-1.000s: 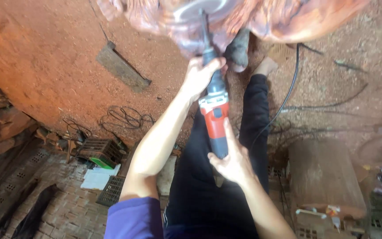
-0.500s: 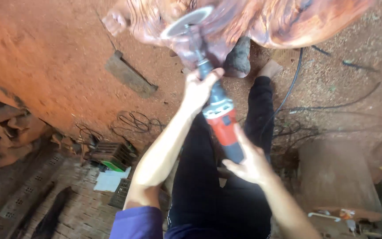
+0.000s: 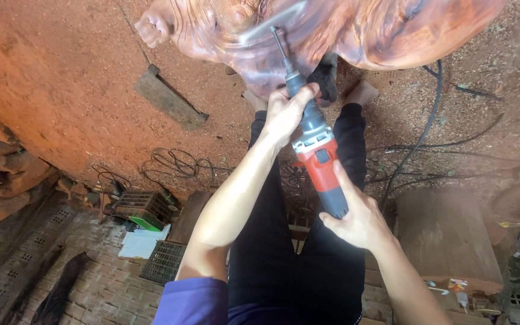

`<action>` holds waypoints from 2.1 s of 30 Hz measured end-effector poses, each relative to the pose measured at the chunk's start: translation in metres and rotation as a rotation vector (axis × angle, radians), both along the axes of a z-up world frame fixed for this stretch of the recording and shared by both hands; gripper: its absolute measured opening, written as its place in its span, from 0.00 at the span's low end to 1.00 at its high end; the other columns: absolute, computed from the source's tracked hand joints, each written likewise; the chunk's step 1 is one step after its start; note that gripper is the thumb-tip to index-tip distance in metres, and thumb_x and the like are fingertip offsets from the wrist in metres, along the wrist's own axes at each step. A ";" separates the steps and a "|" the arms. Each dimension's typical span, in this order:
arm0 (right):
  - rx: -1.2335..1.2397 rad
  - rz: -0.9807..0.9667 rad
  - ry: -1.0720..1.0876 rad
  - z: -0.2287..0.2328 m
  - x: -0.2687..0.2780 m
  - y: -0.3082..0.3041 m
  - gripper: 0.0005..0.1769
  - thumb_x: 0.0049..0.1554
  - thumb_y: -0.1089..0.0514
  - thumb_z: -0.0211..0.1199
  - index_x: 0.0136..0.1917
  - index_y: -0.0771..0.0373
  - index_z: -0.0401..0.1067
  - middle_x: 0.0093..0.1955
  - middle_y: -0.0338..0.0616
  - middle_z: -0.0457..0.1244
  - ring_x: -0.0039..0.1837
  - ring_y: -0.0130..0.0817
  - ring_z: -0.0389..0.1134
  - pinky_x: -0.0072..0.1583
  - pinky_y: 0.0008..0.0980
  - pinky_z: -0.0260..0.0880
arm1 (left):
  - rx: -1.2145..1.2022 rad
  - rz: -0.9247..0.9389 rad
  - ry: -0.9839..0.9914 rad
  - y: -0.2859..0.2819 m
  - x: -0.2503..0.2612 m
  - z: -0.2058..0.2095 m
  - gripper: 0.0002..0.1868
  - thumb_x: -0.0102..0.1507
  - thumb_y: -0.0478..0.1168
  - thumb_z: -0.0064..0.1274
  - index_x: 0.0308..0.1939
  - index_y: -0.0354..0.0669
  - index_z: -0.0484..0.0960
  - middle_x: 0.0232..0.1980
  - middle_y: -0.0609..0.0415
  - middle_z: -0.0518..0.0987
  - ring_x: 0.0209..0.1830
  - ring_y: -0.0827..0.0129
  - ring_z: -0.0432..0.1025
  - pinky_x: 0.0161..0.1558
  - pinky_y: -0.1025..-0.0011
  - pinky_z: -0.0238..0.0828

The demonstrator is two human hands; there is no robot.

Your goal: A person uses a rotary power sander to smooth and finish the surface of a large wooden sculpture while sitting on the floor.

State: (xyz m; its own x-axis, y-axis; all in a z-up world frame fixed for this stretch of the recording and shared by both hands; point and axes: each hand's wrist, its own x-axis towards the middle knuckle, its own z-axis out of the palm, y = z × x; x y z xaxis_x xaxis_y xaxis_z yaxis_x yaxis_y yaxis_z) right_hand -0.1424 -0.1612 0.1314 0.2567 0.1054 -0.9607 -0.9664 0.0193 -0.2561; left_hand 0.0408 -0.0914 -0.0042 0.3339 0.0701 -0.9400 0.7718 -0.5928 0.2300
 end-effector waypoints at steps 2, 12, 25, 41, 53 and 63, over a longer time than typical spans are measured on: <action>0.013 0.031 0.017 -0.002 -0.003 -0.002 0.64 0.43 0.50 0.75 0.85 0.35 0.44 0.68 0.66 0.62 0.65 0.65 0.68 0.58 0.59 0.74 | -0.003 -0.009 0.001 0.003 -0.001 -0.001 0.15 0.51 0.49 0.67 0.24 0.41 0.84 0.21 0.49 0.77 0.25 0.66 0.76 0.30 0.69 0.74; 0.067 0.088 0.088 0.003 -0.003 -0.018 0.63 0.45 0.49 0.73 0.85 0.33 0.41 0.71 0.65 0.60 0.68 0.66 0.66 0.64 0.60 0.72 | -0.017 0.015 0.027 -0.008 -0.006 0.001 0.17 0.50 0.50 0.68 0.25 0.38 0.84 0.21 0.47 0.76 0.25 0.64 0.77 0.27 0.67 0.76; 0.011 0.258 0.034 -0.023 -0.030 -0.062 0.64 0.44 0.49 0.73 0.85 0.31 0.41 0.71 0.63 0.61 0.68 0.66 0.66 0.63 0.62 0.72 | -0.074 0.175 -0.004 -0.027 -0.028 -0.023 0.16 0.53 0.48 0.67 0.29 0.36 0.84 0.24 0.46 0.77 0.27 0.63 0.77 0.30 0.64 0.79; -0.047 0.485 -0.020 -0.055 -0.036 -0.127 0.59 0.45 0.46 0.71 0.84 0.29 0.46 0.71 0.63 0.61 0.66 0.70 0.67 0.62 0.64 0.73 | -0.069 0.322 -0.073 -0.070 -0.040 -0.038 0.17 0.52 0.47 0.66 0.29 0.36 0.83 0.25 0.45 0.78 0.29 0.59 0.79 0.32 0.61 0.79; -0.062 0.443 -0.243 -0.088 -0.038 -0.139 0.64 0.42 0.54 0.71 0.85 0.33 0.41 0.61 0.57 0.67 0.45 0.56 0.75 0.43 0.51 0.80 | -0.167 0.360 -0.025 -0.065 -0.026 -0.050 0.17 0.57 0.44 0.58 0.39 0.30 0.80 0.32 0.45 0.80 0.26 0.66 0.73 0.31 0.70 0.73; -0.072 0.440 -0.176 -0.080 -0.043 -0.148 0.64 0.44 0.54 0.70 0.85 0.32 0.40 0.59 0.63 0.66 0.45 0.59 0.76 0.44 0.52 0.81 | -0.203 0.297 -0.005 -0.074 -0.031 -0.055 0.20 0.56 0.47 0.59 0.38 0.29 0.80 0.32 0.45 0.79 0.26 0.65 0.74 0.31 0.70 0.73</action>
